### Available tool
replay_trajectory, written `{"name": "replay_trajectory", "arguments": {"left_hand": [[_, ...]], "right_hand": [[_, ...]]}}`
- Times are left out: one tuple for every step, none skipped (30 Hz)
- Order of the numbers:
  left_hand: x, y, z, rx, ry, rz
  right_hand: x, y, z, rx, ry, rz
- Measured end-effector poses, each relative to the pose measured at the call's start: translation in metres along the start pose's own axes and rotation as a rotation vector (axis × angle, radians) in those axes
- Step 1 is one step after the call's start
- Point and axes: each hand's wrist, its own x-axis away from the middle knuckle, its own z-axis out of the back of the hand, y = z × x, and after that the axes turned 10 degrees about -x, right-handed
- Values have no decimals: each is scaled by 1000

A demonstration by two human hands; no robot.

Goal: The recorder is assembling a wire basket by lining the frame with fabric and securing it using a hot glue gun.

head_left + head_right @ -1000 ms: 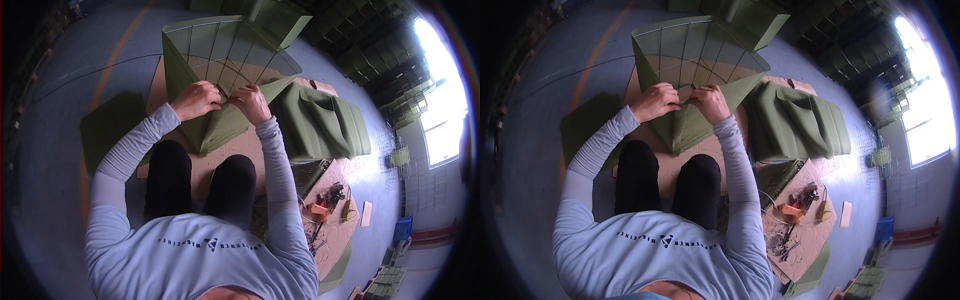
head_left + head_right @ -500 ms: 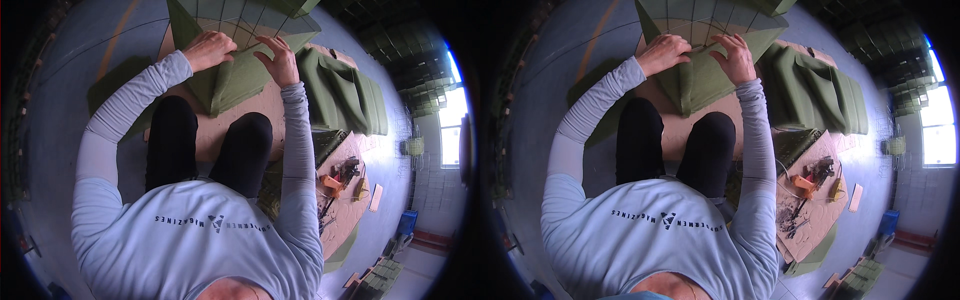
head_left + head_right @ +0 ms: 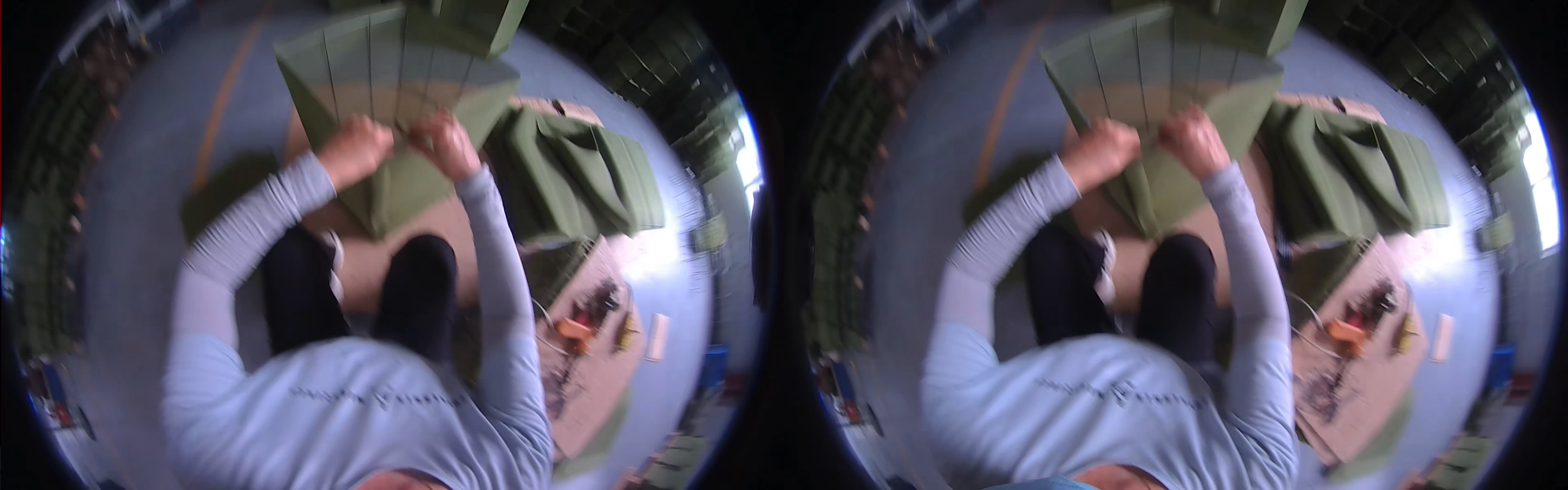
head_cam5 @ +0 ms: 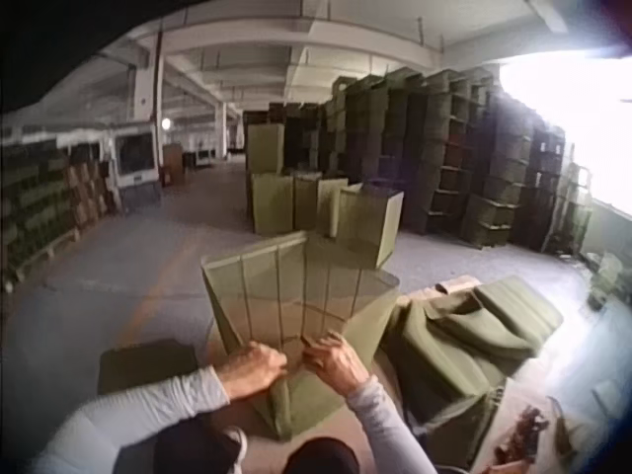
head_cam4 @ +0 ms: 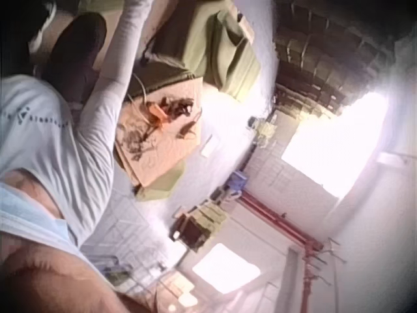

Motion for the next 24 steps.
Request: {"name": "replay_trajectory", "arguments": {"left_hand": [[10, -6, -10, 23, 64, -12], [15, -10, -8, 99, 14, 94], [12, -10, 4, 165, -75, 160], [14, -4, 17, 241, -175, 248], [13, 0, 21, 236, -156, 233], [14, 2, 18, 234, -142, 233], [14, 4, 15, 237, -129, 238], [16, 0, 18, 239, -120, 232], [19, -3, 21, 255, -45, 193], [23, -6, 22, 272, 28, 157], [27, -14, 22, 267, 15, 110], [30, -19, 21, 273, 23, 108], [33, -24, 19, 303, 34, 75], [34, -26, 17, 335, 46, 45], [31, -27, 15, 316, 55, 31], [27, -27, 14, 325, 62, 30], [24, -27, 13, 316, 57, 26], [21, -25, 13, 307, 51, 20], [16, -21, 14, 314, 57, 22], [10, -14, 18, 285, 76, 28], [5, -8, 20, 255, 96, 34], [2, -4, 20, 257, 101, 33], [1, -1, 15, 312, 104, 20], [1, 1, 11, 366, 107, 7]], "right_hand": [[-7, -10, -6, -7, -37, 2], [-10, -17, -4, 2, -87, -10], [-13, -19, -2, -35, -62, 14], [-14, -28, -2, -89, -60, 38], [-14, -34, 2, -92, -60, 55], [-13, -36, 3, -97, -67, 70], [-11, -31, -1, -164, -106, 25], [-13, -31, -2, -153, -106, 25], [-14, -31, -3, -207, -112, 43], [-14, -32, -4, -264, -122, 59], [-18, -36, -4, -233, -143, 72], [-20, -37, -7, -223, -148, 70], [-21, -36, -13, -227, -144, 90], [-23, -35, -18, -232, -143, 110], [-26, -32, -23, -203, -129, 132], [-27, -26, -24, -195, -136, 128], [-30, -24, -22, -197, -177, 96], [-33, -22, -19, -197, -217, 65], [-33, -19, -13, -201, -197, 99], [-32, -20, -6, -195, -202, 98], [-30, -20, 4, -216, -190, 84], [-28, -20, 12, -237, -178, 71], [-23, -19, 16, -243, -187, 79], [-20, -18, 15, -242, -202, 72]]}}
